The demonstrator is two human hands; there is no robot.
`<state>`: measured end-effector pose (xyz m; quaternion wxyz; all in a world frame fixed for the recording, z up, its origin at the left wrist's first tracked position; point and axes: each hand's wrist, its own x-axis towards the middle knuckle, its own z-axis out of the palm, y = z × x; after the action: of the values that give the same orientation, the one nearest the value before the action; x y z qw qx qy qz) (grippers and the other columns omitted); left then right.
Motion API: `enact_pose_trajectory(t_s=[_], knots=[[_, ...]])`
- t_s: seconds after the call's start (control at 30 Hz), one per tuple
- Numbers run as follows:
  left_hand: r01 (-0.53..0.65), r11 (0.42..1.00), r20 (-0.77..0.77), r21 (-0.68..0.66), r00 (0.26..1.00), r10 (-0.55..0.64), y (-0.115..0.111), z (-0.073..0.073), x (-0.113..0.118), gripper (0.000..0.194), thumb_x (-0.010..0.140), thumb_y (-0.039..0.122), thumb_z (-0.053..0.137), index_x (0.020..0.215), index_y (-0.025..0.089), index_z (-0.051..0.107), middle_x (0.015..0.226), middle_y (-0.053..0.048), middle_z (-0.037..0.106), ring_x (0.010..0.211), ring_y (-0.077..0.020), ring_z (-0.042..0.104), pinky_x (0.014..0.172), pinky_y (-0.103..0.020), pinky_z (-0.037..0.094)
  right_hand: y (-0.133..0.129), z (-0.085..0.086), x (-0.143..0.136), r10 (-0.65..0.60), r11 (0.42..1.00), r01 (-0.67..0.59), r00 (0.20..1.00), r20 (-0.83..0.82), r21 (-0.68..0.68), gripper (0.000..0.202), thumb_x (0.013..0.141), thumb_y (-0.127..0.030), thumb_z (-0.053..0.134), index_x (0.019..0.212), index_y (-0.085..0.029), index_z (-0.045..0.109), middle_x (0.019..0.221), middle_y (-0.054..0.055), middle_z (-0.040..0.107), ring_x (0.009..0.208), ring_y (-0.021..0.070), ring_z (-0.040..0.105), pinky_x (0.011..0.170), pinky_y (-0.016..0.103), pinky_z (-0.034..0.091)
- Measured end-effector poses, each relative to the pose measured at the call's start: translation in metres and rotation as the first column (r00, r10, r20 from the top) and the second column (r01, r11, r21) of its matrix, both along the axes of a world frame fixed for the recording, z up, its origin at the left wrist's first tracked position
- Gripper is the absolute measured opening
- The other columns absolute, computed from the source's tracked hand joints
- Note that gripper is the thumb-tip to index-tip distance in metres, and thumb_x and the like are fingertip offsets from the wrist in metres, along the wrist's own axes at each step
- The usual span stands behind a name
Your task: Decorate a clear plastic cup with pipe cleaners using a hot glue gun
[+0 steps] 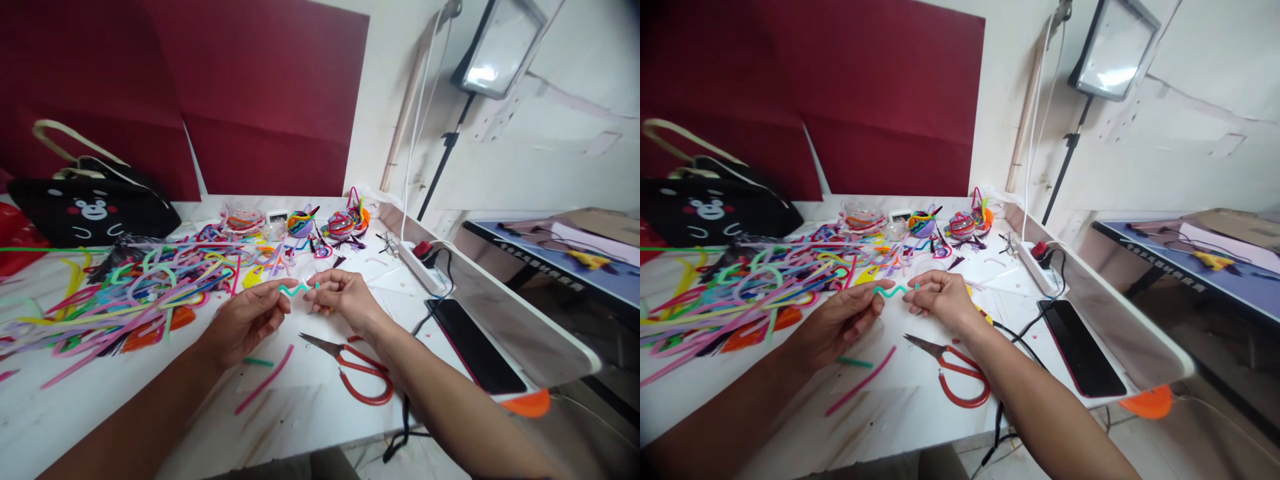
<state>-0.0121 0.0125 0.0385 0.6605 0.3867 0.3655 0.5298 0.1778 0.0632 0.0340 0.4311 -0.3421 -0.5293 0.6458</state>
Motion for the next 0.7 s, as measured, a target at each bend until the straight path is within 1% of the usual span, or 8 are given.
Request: enact_pose_trajectory(t_s=[0.1,0.2,0.37,0.4,0.47,0.53,0.57,0.7], knots=[[0.001,1.0,0.015,0.007,1.0,-0.001,0.0,-0.001,-0.001,0.029,0.068,0.026,0.083,0.092,0.013,0.073,0.066,-0.001,0.067,0.039,-0.001,0.042,0.033,-0.01,0.031,-0.002,0.001,0.0,0.034,0.999,-0.033,0.999,-0.029,0.005,0.033,0.053,-0.029,0.087,0.077,-0.015,0.071,0.056,0.001,0.069,0.049,0.0111,0.061,0.046,0.02,0.041],[-0.048,0.999,-0.031,-0.009,0.998,0.047,0.003,-0.001,-0.003,0.027,0.073,0.029,0.079,0.093,0.014,0.07,0.071,-0.003,0.069,0.042,-0.0041,0.048,0.034,-0.012,0.032,0.002,0.004,0.003,0.027,1.0,-0.027,0.998,-0.058,-0.015,0.032,0.053,-0.029,0.087,0.077,-0.015,0.071,0.057,0.001,0.07,0.047,0.0103,0.059,0.046,0.021,0.041],[-0.186,0.978,-0.264,0.097,0.942,0.205,0.021,0.01,-0.005,0.04,0.077,0.038,0.071,0.11,0.015,0.064,0.082,-0.007,0.071,0.06,-0.0128,0.062,0.045,-0.018,0.044,0.02,0.008,0.012,-0.211,0.977,0.206,0.963,-0.169,-0.047,0.029,0.052,-0.025,0.086,0.075,-0.016,0.07,0.062,0.002,0.071,0.048,0.0106,0.058,0.045,0.021,0.041],[-0.21,0.963,-0.353,0.167,0.899,0.257,0.027,0.013,-0.004,0.041,0.077,0.037,0.07,0.111,0.014,0.063,0.083,-0.006,0.07,0.064,-0.0141,0.064,0.049,-0.02,0.047,0.023,0.008,0.014,-0.255,0.967,0.25,0.948,-0.191,-0.048,0.028,0.052,-0.024,0.085,0.074,-0.016,0.069,0.064,0.003,0.072,0.051,0.0115,0.06,0.045,0.021,0.041],[-0.198,0.93,-0.57,0.309,0.744,0.348,0.041,0.017,-0.001,0.042,0.077,0.035,0.067,0.112,0.013,0.062,0.089,-0.007,0.07,0.075,-0.0165,0.066,0.059,-0.022,0.052,0.027,0.01,0.017,-0.313,0.949,0.312,0.922,-0.227,-0.041,0.027,0.052,-0.023,0.084,0.074,-0.016,0.069,0.066,0.003,0.073,0.054,0.0121,0.062,0.046,0.021,0.042],[-0.114,0.945,-0.799,0.307,0.508,0.321,0.057,0.018,0.004,0.046,0.082,0.037,0.059,0.122,0.015,0.058,0.104,-0.009,0.069,0.089,-0.0187,0.067,0.065,-0.023,0.054,0.03,0.011,0.019,-0.345,0.937,0.349,0.904,-0.254,-0.033,0.026,0.053,-0.023,0.084,0.074,-0.016,0.068,0.064,0.002,0.072,0.053,0.0114,0.061,0.045,0.02,0.042],[-0.102,0.955,-0.843,0.279,0.45,0.294,0.065,0.017,0.007,0.048,0.082,0.037,0.06,0.124,0.014,0.057,0.108,-0.011,0.069,0.089,-0.0199,0.068,0.062,-0.023,0.053,0.03,0.012,0.02,-0.354,0.933,0.359,0.898,-0.262,-0.029,0.026,0.054,-0.022,0.083,0.074,-0.016,0.068,0.062,0.001,0.071,0.052,0.011,0.061,0.045,0.02,0.042],[-0.06,0.99,-0.944,0.125,0.299,0.137,0.094,0.009,0.021,0.053,0.081,0.035,0.062,0.126,0.007,0.055,0.073,-0.008,0.07,0.054,-0.0186,0.064,0.043,-0.024,0.044,0.031,0.014,0.022,-0.373,0.925,0.379,0.892,-0.256,-0.027,0.026,0.054,-0.022,0.081,0.076,-0.015,0.068,0.06,-0.001,0.068,0.05,0.01,0.059,0.044,0.019,0.041]])
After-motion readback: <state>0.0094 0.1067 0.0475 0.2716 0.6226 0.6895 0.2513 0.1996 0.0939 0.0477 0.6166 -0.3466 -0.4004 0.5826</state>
